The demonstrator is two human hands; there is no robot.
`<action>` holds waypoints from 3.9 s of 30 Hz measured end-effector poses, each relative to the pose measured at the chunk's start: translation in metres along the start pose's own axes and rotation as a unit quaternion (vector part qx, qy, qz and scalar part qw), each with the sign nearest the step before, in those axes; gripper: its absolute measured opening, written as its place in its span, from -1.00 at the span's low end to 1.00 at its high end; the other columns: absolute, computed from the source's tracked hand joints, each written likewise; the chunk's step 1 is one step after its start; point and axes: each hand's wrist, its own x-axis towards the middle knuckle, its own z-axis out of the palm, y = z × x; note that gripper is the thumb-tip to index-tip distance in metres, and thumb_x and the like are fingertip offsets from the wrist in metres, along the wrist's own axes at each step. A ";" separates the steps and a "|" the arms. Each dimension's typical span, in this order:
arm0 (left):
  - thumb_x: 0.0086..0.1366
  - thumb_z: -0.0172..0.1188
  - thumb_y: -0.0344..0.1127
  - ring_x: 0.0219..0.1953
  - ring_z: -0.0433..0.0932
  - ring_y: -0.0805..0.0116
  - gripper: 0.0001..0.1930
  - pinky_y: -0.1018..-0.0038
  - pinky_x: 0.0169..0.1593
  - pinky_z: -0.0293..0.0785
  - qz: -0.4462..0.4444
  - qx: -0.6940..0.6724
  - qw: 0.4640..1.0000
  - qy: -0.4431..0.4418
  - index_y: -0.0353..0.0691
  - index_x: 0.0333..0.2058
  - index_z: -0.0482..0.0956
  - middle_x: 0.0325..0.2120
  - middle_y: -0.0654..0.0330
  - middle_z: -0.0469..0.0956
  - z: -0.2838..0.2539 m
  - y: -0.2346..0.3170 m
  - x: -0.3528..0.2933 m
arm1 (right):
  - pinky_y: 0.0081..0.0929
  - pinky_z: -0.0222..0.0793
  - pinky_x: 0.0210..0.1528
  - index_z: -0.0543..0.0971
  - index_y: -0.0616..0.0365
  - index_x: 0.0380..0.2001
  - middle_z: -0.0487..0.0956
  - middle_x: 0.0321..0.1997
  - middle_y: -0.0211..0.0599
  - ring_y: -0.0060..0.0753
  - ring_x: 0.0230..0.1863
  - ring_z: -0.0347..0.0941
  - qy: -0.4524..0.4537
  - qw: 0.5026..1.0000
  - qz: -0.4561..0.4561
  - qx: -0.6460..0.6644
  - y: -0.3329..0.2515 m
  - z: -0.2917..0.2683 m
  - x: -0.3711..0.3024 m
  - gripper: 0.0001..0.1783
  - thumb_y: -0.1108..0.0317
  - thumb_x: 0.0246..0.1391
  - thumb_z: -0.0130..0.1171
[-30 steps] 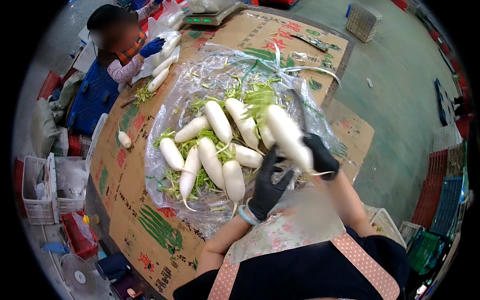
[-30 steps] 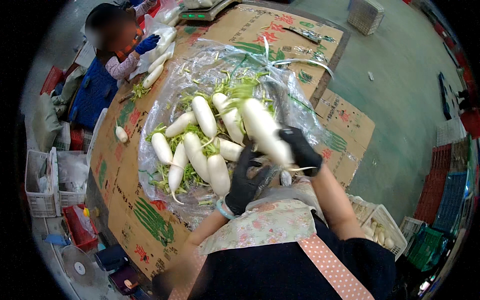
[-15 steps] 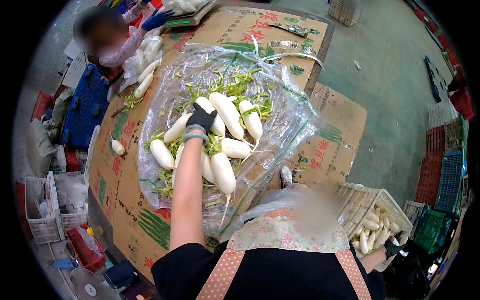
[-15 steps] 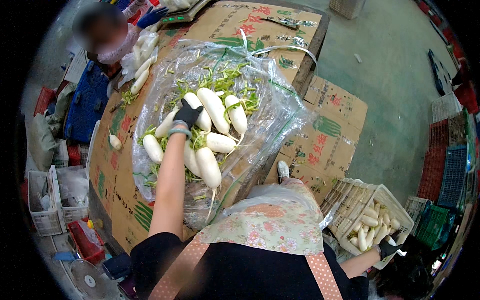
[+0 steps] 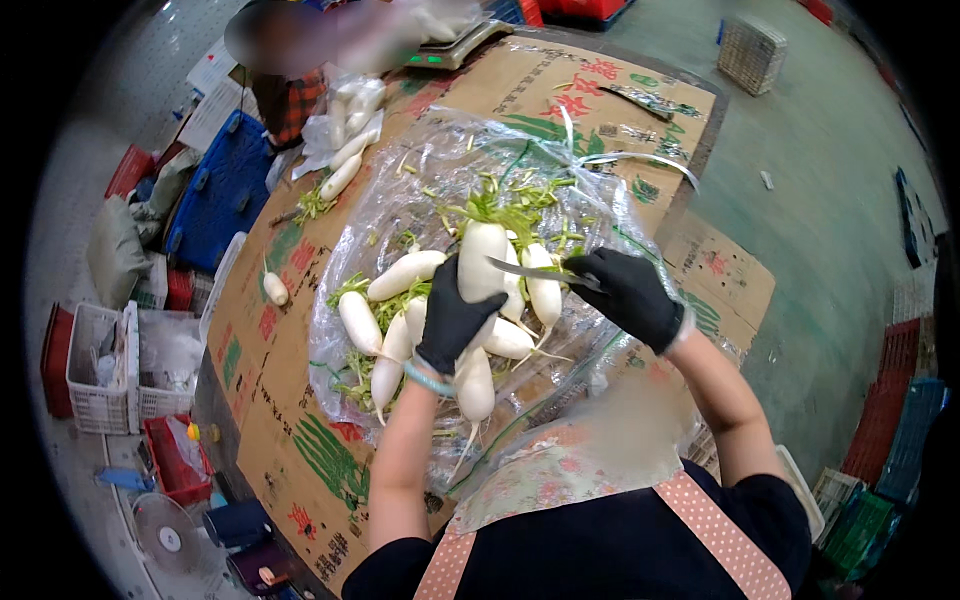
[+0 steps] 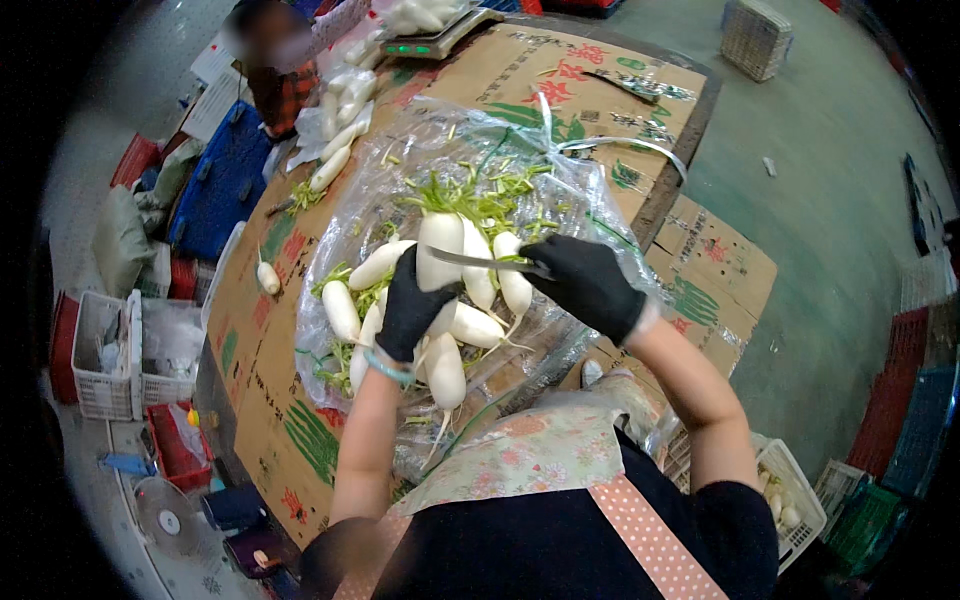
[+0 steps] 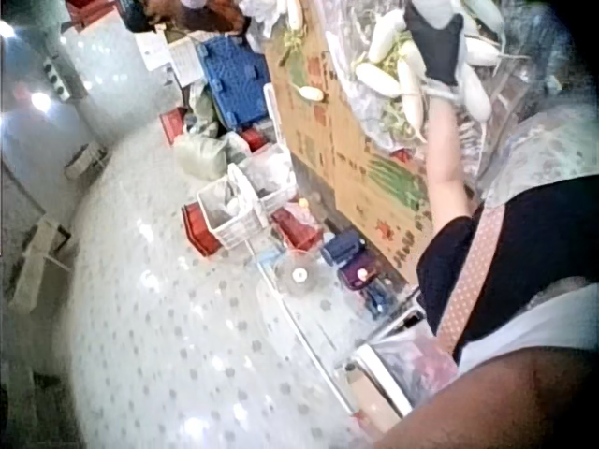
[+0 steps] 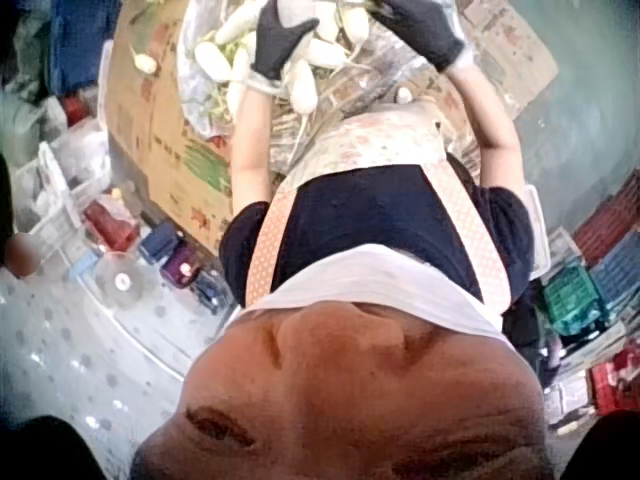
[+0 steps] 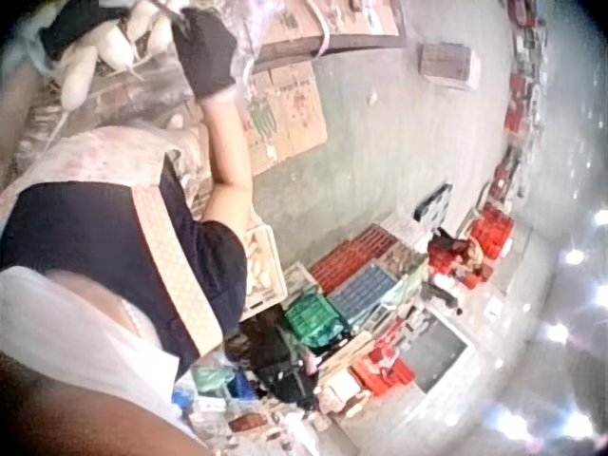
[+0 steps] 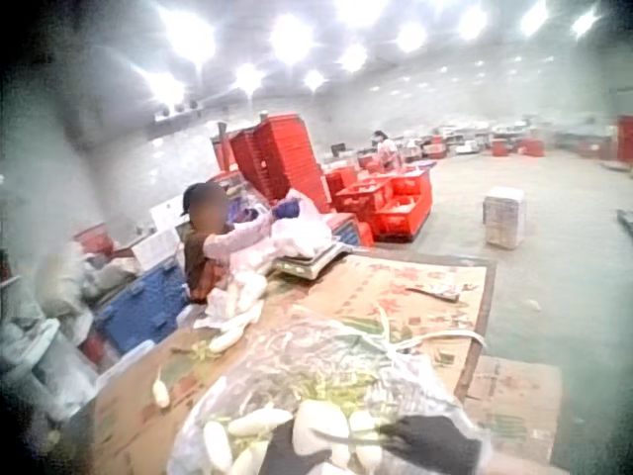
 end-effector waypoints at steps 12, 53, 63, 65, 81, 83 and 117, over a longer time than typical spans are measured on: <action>-0.14 0.34 -0.37 -0.06 0.38 0.24 -0.26 0.36 0.04 0.29 -0.060 -0.059 0.991 0.104 -0.33 0.06 0.19 -0.11 0.06 0.38 -0.029 0.011 -0.057 | -0.34 0.34 -0.45 0.48 0.05 -0.39 0.49 -0.49 -0.19 -0.11 -0.45 0.45 -0.156 0.978 -0.129 0.039 0.005 0.086 0.104 -0.80 0.43 -0.20 0.15; 0.11 0.12 -0.44 -0.21 0.46 0.40 -0.62 0.50 -0.12 0.36 -0.066 -0.207 0.972 0.085 -0.31 -0.05 0.40 -0.26 0.17 0.50 -0.030 0.014 0.021 | -0.45 0.40 -0.12 0.41 0.29 -0.11 0.51 -0.16 -0.19 -0.43 -0.21 0.48 -0.029 0.638 0.378 0.670 0.030 0.059 0.046 -0.54 0.10 0.08 0.00; -0.03 0.27 -0.28 -0.35 0.50 0.26 -0.59 0.27 -0.27 0.47 -0.430 -0.247 0.866 0.063 -0.29 -0.19 0.43 -0.36 0.14 0.49 0.061 -0.077 0.079 | -0.31 0.19 0.09 0.36 0.28 -0.04 0.39 0.01 -0.13 -0.22 0.03 0.31 0.280 0.914 0.222 -0.191 0.117 -0.157 -0.375 -0.52 0.23 -0.03 -0.02; -0.05 0.29 -0.27 -0.36 0.51 0.24 -0.58 0.27 -0.29 0.49 -0.459 -0.204 0.864 0.030 -0.31 -0.21 0.43 -0.37 0.12 0.50 0.064 -0.081 0.094 | -0.31 0.17 0.09 0.42 0.27 -0.09 0.42 -0.02 -0.12 -0.22 0.01 0.33 0.348 0.899 0.219 -0.154 0.120 -0.183 -0.442 -0.53 0.27 -0.11 0.06; -0.06 0.34 -0.31 -0.26 0.47 0.42 -0.51 0.50 -0.16 0.41 -0.094 -0.149 0.984 0.023 -0.32 -0.13 0.40 -0.29 0.17 0.49 -0.044 0.012 0.007 | -0.40 0.40 -0.38 0.50 0.03 -0.18 0.53 -0.37 -0.19 -0.17 -0.42 0.49 -0.047 0.993 -0.045 0.096 0.011 0.028 0.082 -0.62 0.45 -0.18 0.21; -0.07 0.35 -0.33 -0.25 0.47 0.42 -0.50 0.51 -0.14 0.40 -0.080 -0.132 0.986 0.061 -0.33 -0.13 0.39 -0.29 0.16 0.50 -0.044 0.011 -0.004 | -0.37 0.40 -0.40 0.50 0.03 -0.21 0.54 -0.40 -0.20 -0.18 -0.43 0.49 -0.123 0.988 -0.066 0.071 -0.008 0.040 0.111 -0.65 0.39 -0.18 0.20; 0.18 0.01 0.08 0.07 0.29 0.05 -0.37 0.13 0.17 0.15 -0.012 -0.626 0.742 0.241 -0.24 0.09 0.18 0.01 -0.02 0.30 -0.058 -0.050 -0.003 | -0.67 0.30 -0.54 0.46 0.27 -0.10 0.58 -0.38 -0.33 -0.58 -0.43 0.49 -0.130 0.788 0.287 0.528 -0.025 0.089 0.084 -0.64 0.35 0.02 0.12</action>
